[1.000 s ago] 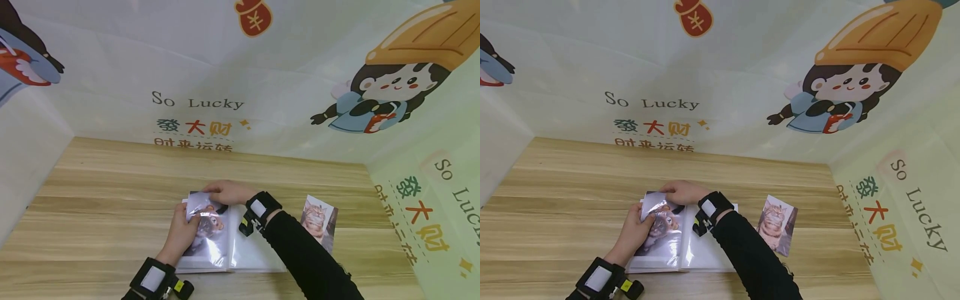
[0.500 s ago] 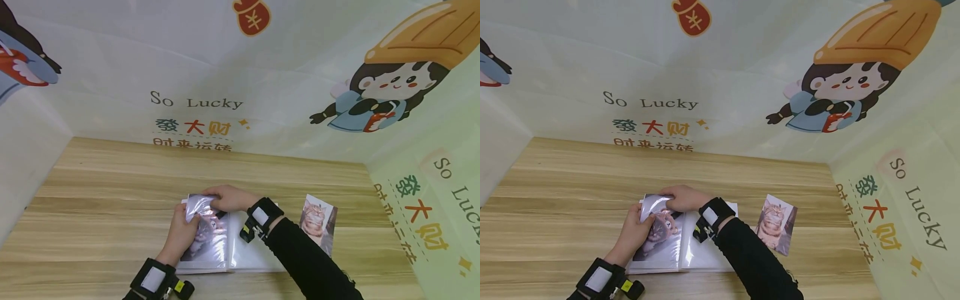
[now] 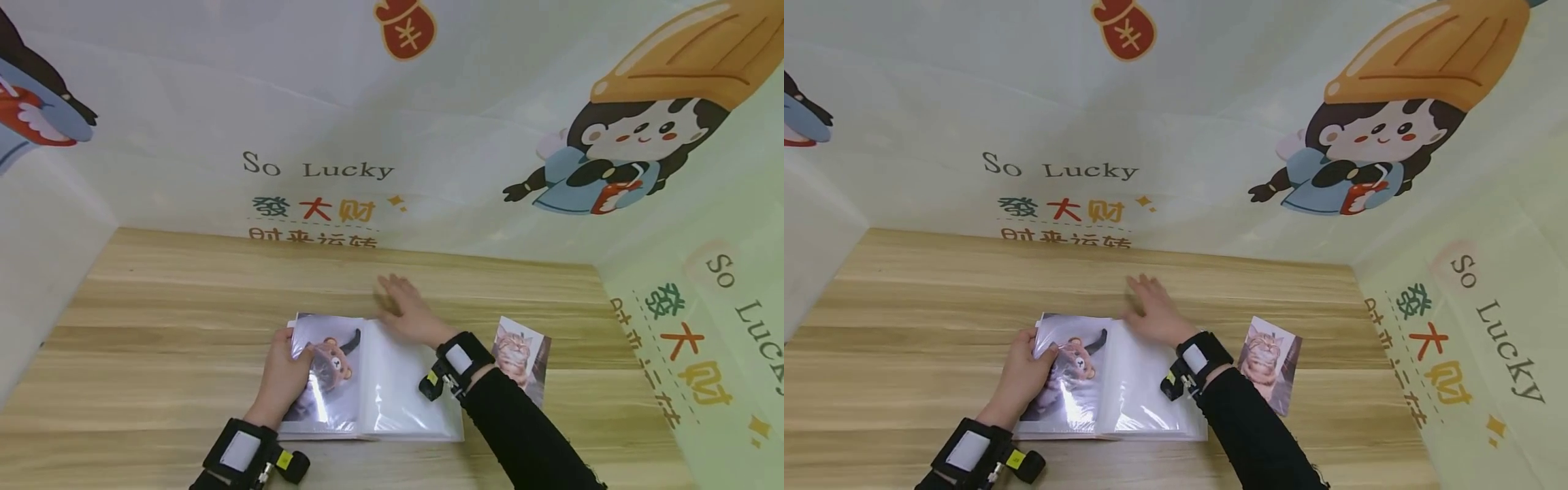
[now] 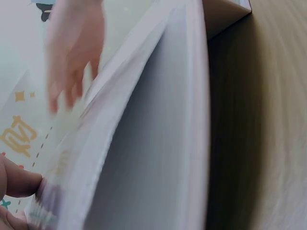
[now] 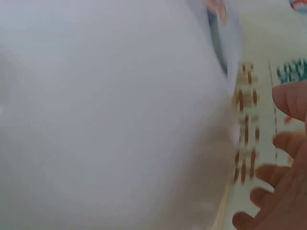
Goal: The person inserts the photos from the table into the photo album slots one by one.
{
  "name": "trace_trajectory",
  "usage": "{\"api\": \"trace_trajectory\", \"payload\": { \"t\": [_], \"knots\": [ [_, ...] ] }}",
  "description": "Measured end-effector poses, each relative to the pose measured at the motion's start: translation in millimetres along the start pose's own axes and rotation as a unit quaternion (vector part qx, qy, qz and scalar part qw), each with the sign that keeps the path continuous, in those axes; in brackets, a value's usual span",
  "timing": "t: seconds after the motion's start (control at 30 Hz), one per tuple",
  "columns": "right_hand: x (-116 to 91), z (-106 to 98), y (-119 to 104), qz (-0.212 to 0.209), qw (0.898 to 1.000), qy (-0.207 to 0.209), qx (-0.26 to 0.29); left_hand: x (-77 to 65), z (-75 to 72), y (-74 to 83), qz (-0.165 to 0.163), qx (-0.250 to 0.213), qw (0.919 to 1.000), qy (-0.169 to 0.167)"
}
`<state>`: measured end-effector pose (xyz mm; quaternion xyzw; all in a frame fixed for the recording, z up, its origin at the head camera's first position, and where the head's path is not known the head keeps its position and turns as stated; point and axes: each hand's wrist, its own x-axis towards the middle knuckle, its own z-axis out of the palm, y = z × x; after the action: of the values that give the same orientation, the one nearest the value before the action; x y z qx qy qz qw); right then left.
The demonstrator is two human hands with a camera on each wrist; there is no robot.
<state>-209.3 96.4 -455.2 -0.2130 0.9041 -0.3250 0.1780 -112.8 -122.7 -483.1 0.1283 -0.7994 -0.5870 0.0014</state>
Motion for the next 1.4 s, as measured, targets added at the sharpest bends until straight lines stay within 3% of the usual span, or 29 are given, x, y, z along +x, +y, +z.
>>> {"api": "trace_trajectory", "payload": {
  "t": [0.13,0.3,0.47,0.67,0.77,0.97,1.1,1.2,1.27,1.4],
  "knots": [
    [-18,-24,34,0.095,0.992,0.079,0.019,2.6,-9.3,-1.3,-0.008,0.019,0.9998,0.002],
    [-47,-53,84,0.202,0.967,0.154,-0.028,8.0,-20.7,-1.7,-0.021,0.04,0.999,-0.008],
    [-84,-76,117,0.297,0.942,0.154,-0.027,15.2,-32.3,-1.3,-0.04,0.038,0.9982,-0.023],
    [-118,-84,129,0.403,0.907,0.126,-0.007,23.2,-45.0,-1.7,-0.045,0.062,0.9966,-0.031],
    [-129,-79,134,0.413,0.901,0.131,-0.003,27.0,-49.1,-3.2,-0.041,0.08,0.9956,-0.026],
    [-150,-62,139,0.399,0.895,0.195,0.027,28.4,-51.6,-6.7,-0.033,0.103,0.9939,-0.018],
    [-158,-52,139,0.39,0.892,0.229,0.011,24.0,-47.9,-4.6,-0.029,0.124,0.9918,-0.01],
    [-161,-44,136,0.383,0.89,0.247,-0.014,18.9,-41.8,-1.6,-0.004,0.147,0.9891,0.006],
    [-162,-38,134,0.374,0.891,0.254,-0.033,14.1,-35.3,0.0,0.023,0.18,0.983,0.029],
    [-162,-26,129,0.359,0.893,0.264,-0.053,2.8,-18.9,2.9,0.084,0.245,0.9623,0.084]
  ]
}}
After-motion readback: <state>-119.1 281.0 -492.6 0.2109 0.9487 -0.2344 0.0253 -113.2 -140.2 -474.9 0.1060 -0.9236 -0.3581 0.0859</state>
